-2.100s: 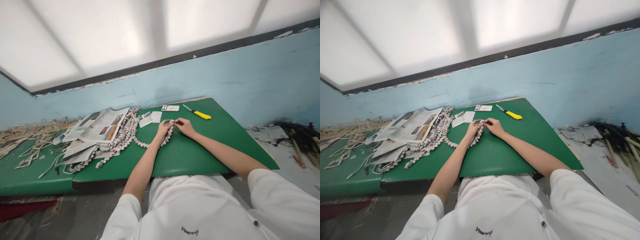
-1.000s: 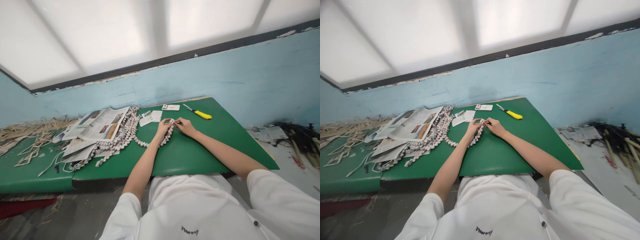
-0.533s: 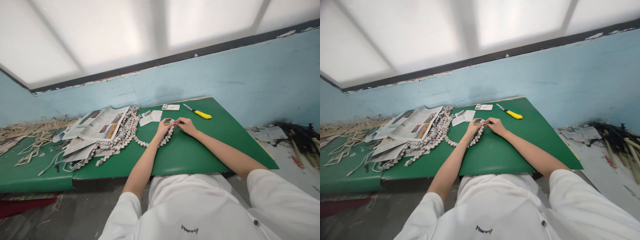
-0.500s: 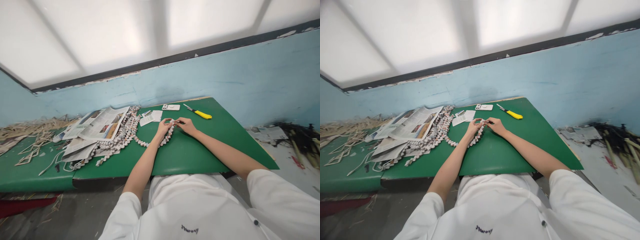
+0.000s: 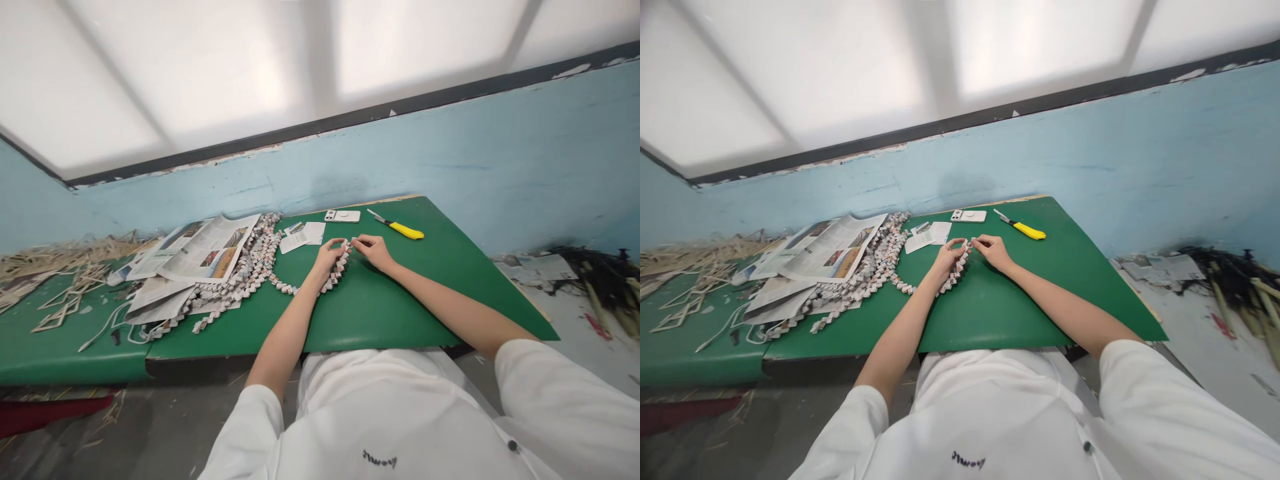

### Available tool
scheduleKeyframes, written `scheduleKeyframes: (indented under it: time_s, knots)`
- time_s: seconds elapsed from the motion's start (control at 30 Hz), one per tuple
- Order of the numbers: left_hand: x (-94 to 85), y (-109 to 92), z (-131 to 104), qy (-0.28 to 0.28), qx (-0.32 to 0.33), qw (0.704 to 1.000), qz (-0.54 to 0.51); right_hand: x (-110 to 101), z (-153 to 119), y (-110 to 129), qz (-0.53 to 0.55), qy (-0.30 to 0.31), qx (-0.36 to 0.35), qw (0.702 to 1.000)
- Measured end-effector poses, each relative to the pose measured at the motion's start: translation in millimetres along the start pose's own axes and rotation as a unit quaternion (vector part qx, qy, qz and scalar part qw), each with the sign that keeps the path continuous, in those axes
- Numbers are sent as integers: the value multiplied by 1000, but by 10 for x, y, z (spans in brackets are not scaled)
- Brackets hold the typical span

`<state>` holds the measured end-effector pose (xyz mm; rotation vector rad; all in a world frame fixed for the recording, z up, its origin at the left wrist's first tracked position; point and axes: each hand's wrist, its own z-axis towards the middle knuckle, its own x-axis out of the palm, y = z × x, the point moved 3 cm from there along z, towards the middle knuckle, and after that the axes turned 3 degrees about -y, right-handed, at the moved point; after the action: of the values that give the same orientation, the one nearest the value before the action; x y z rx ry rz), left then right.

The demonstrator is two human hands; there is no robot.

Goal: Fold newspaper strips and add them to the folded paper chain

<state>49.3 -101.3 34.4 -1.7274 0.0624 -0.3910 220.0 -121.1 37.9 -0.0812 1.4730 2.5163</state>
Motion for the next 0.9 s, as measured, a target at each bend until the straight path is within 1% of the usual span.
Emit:
scheduleKeyframes:
  time_s: [0.1, 0.2, 0.3, 0.37, 0.47, 0.67, 0.77, 0.9]
  knots:
    - [3, 2, -5, -5, -16, 1000, -17, 8, -1, -5, -7, 0, -11, 1000]
    - [1, -10, -15, -8, -9, 1000, -17, 18, 1, -22, -8, -19, -27, 999]
    - [8, -15, -24, -2, -12, 1000, -12, 16, 8, -54, 13, -44, -15, 999]
    - [16, -12, -21, 0, -14, 1000, -12, 12, 14, -65, 19, -44, -4, 999]
    - [21, -5, -7, -4, 0, 1000, -3, 9, 17, -54, 9, -15, -4, 1000]
    - [0, 34, 17, -19, 20, 998, 48, 28, -6, 9, -13, 57, -30, 998]
    - [-5, 38, 24, -20, 27, 998, 58, 36, -11, 22, -29, 69, -33, 997]
    - [-7, 33, 35, -21, 40, 997, 66, 44, -6, 5, -19, 76, -19, 997]
